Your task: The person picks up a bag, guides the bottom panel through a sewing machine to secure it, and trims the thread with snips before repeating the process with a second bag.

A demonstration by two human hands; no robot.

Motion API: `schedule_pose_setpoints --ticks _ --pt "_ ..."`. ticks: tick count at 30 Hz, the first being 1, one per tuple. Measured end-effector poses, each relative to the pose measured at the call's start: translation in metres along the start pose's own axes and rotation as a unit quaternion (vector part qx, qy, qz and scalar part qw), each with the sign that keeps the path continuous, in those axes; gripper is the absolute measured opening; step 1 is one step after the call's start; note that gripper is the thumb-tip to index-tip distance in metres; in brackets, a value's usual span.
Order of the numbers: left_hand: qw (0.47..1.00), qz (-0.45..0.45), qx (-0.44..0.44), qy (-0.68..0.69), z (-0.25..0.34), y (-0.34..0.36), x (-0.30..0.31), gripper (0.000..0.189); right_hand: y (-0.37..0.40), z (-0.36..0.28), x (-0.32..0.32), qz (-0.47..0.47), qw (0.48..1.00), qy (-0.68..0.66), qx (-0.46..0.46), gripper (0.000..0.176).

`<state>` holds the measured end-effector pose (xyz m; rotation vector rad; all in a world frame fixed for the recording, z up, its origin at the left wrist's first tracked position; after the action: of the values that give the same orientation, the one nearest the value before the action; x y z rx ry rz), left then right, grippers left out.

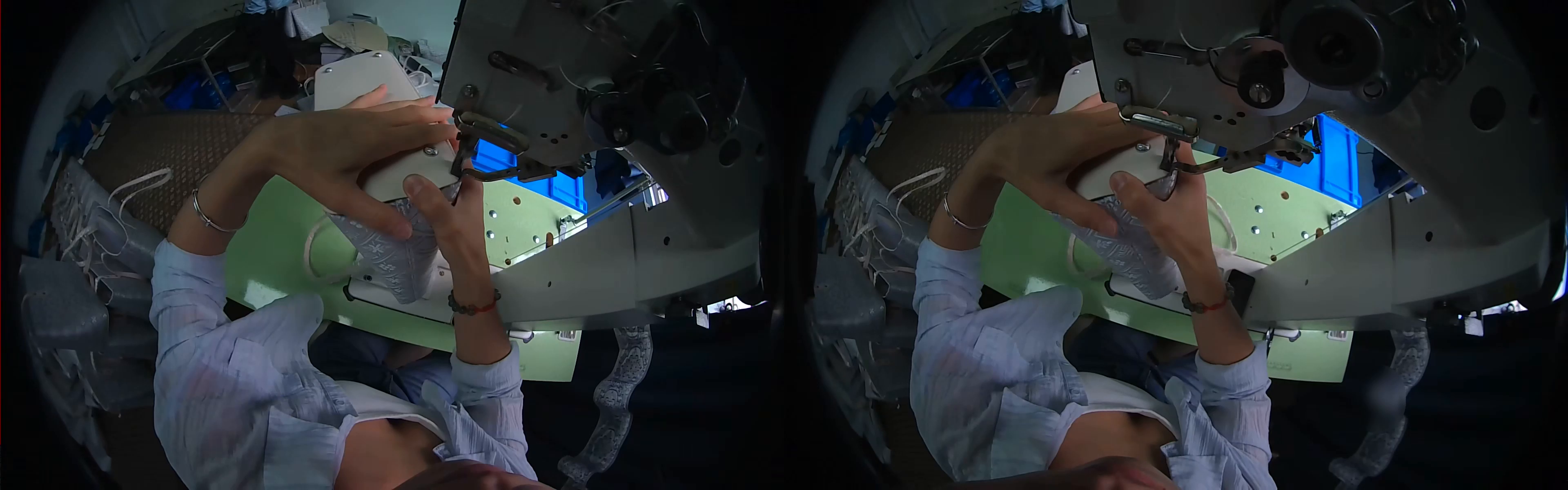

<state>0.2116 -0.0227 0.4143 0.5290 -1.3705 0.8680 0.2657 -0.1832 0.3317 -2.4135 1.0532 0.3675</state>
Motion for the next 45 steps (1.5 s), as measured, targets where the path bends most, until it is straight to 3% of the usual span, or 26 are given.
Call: schedule_pose_setpoints --ticks 7,12,14,17,21,26,28,30,33,39,41,45 --pt "0.999 -0.007 0.033 -0.018 0.005 0.002 -0.005 0.1 0.0 -0.004 0.007 -0.016 0.999 -0.012 -0.03 0.057" --pt "0.999 0.006 0.038 0.002 0.001 0.014 -0.013 0.117 -0.003 -0.004 0.017 -0.054 0.997 0.005 -0.053 0.071" --pt "0.993 0.066 -0.038 -0.089 0.002 0.021 -0.011 0.137 -0.006 0.0 0.028 -0.07 0.994 0.006 -0.083 0.074" --pt "0.996 0.023 -0.05 -0.072 0.003 0.021 -0.002 0.145 -0.012 0.001 0.037 -0.108 0.989 0.0 -0.101 0.077" --pt "0.997 0.047 -0.065 -0.015 -0.008 0.027 -0.007 0.138 -0.015 0.001 0.042 -0.161 0.98 -0.047 -0.107 0.077" --pt "0.993 0.087 -0.041 -0.064 0.01 0.027 -0.002 0.115 -0.009 0.001 0.046 -0.127 0.983 -0.055 -0.118 0.079" --pt "0.993 0.08 -0.029 -0.083 0.017 0.026 0.002 0.115 -0.001 -0.005 0.043 -0.108 0.985 -0.058 -0.125 0.084" --pt "0.992 0.073 -0.015 -0.101 0.019 0.022 0.005 0.115 0.01 -0.014 0.037 -0.16 0.984 -0.025 -0.078 0.1" --pt "0.995 0.033 0.005 -0.093 0.016 0.014 0.006 0.114 0.021 -0.014 0.04 -0.132 0.99 0.002 -0.038 0.114" --pt "0.995 0.031 -0.003 -0.096 0.01 0.018 0.01 0.116 0.025 -0.015 0.032 -0.104 0.994 0.013 -0.037 0.117" --pt "0.986 0.086 -0.039 -0.136 0.013 0.017 0.013 0.103 0.023 -0.014 0.035 -0.107 0.994 0.019 -0.032 0.117" --pt "0.987 0.082 -0.046 -0.133 0.008 0.016 0.016 0.103 0.022 -0.012 0.032 -0.095 0.995 0.011 -0.028 0.116"
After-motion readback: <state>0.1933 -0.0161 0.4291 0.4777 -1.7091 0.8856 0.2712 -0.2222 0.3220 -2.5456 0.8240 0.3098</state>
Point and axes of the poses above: each hand's wrist, its own y-axis away from the middle knuckle, its own x-axis out of the back of the hand, z = x × y, the point moved 2 cm from there along -y, towards the middle knuckle, and after that the axes turned 7 degrees about -y, right-handed, at the moved point
